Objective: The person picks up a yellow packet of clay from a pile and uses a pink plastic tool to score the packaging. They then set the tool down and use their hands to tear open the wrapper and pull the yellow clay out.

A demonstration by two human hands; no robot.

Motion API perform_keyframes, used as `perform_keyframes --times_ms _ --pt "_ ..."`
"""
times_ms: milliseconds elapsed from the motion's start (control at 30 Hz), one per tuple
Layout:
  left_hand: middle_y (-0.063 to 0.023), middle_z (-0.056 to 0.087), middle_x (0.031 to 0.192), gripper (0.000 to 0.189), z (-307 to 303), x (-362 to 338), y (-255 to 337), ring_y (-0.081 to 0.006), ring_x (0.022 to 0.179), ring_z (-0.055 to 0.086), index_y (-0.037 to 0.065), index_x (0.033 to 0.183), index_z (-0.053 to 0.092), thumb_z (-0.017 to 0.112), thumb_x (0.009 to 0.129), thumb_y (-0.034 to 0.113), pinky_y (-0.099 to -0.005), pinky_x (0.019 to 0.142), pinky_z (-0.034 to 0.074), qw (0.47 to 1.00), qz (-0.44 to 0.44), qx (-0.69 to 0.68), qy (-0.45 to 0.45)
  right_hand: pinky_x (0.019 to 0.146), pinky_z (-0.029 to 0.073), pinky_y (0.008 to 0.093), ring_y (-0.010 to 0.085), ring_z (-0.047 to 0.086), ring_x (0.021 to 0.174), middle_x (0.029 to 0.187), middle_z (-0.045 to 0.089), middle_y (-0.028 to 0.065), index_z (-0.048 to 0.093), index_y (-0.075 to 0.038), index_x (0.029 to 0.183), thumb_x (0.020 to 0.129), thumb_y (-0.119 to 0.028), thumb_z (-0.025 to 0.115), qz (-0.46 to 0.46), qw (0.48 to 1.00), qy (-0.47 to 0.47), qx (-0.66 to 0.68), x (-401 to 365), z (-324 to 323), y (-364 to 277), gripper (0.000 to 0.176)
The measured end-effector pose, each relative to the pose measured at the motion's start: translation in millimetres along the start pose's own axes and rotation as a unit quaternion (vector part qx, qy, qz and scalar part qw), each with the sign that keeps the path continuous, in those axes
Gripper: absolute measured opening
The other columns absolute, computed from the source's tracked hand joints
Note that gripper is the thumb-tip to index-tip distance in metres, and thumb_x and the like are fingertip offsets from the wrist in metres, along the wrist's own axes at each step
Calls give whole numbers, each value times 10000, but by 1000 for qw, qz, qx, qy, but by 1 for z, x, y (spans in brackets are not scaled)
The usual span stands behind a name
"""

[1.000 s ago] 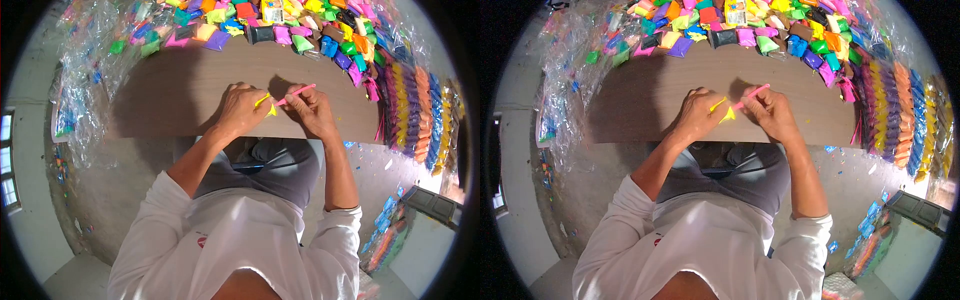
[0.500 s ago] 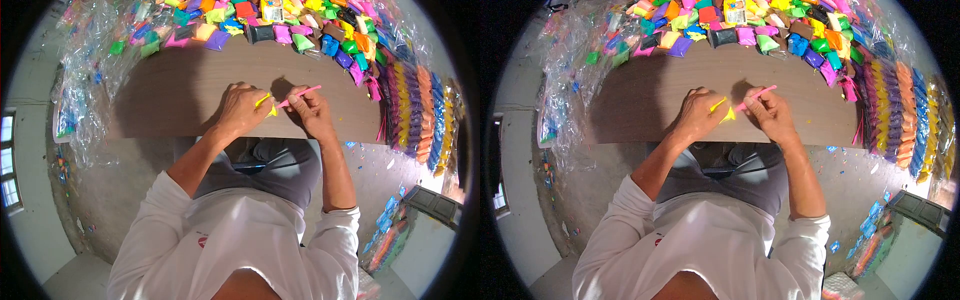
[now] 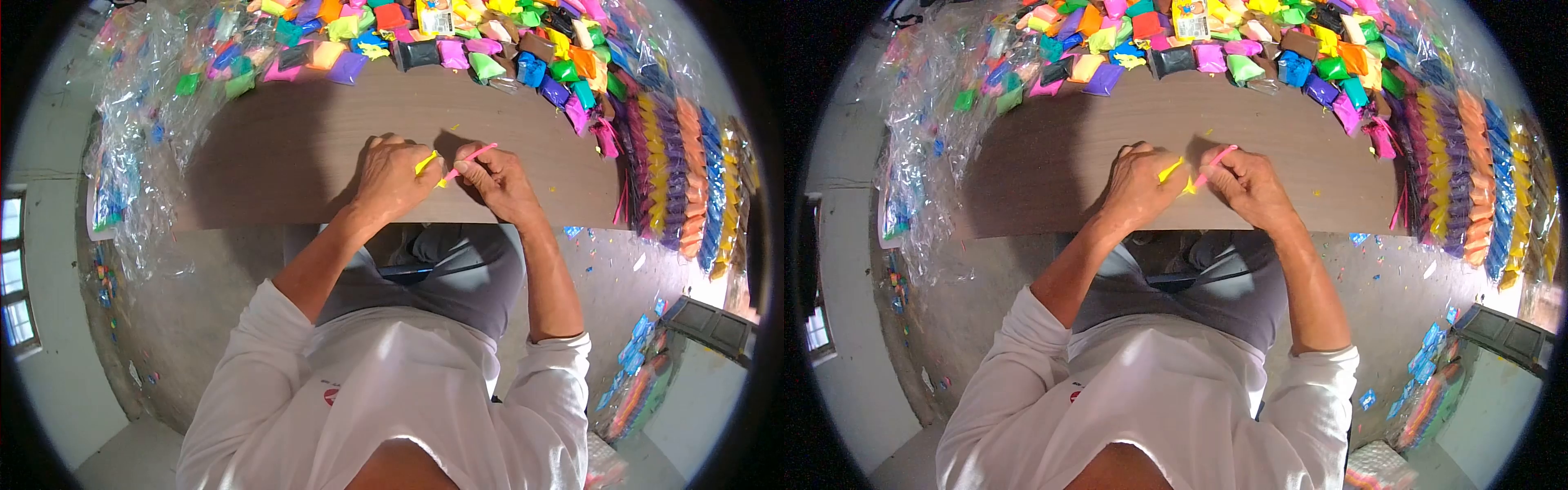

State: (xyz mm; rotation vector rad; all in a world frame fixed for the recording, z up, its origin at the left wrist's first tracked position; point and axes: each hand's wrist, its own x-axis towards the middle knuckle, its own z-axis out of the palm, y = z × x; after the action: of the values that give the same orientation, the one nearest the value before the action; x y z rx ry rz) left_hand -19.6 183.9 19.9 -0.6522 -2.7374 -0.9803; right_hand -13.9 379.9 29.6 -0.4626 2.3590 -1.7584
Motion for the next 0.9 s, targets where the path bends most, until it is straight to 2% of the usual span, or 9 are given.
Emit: perform_keyframes --times_ms 133,200,300,533,600,800,900 --pt "-133 604 694 183 0 0 1 -331 720 550 40 721 625 574 789 201 -430 713 408 1000 -1 -1 -5 519 344 212 43 403 623 708 504 -50 623 -17 905 919 -144 608 -4 1000 -20 -16 0 -4 4 129" --pt "-134 604 695 181 0 0 1 -331 719 551 39 724 626 575 790 200 -429 711 408 1000 2 -9 -4 512 328 212 38 388 620 704 496 -55 630 -28 906 921 -151 607 40 995 -62 68 2 -8 8 127" --pt "-138 604 696 180 0 0 0 -333 720 551 39 728 630 579 792 199 -430 709 408 1000 4 0 -1 509 312 210 33 371 609 691 478 -62 635 -39 907 923 -152 605 60 990 -10 124 7 -7 20 119" --pt "-135 604 694 180 -1 0 0 -327 721 549 38 725 632 585 793 197 -422 715 404 1000 0 -2 -6 501 302 209 34 359 590 667 477 -69 638 -36 895 926 -152 601 51 996 -36 68 5 -5 5 126" --pt "-131 603 694 179 0 -1 0 -323 721 548 38 723 631 584 793 196 -418 717 401 1000 4 -3 -7 518 314 214 38 368 610 687 488 -72 640 -30 891 926 -152 600 85 993 -67 47 4 -8 -1 133" --pt "-124 598 687 172 -1 -1 1 -319 712 540 39 718 627 583 791 188 -418 711 396 1000 10 -3 4 570 355 213 36 424 669 736 527 -74 637 -41 930 927 -159 599 78 986 -116 91 10 -14 -2 125" --pt "-124 598 690 169 -2 -1 2 -321 713 541 39 725 629 584 791 187 -423 706 398 1000 2 -5 -8 547 352 208 33 431 644 724 533 -74 635 -54 934 924 -167 605 99 987 -70 109 10 -14 -1 118"
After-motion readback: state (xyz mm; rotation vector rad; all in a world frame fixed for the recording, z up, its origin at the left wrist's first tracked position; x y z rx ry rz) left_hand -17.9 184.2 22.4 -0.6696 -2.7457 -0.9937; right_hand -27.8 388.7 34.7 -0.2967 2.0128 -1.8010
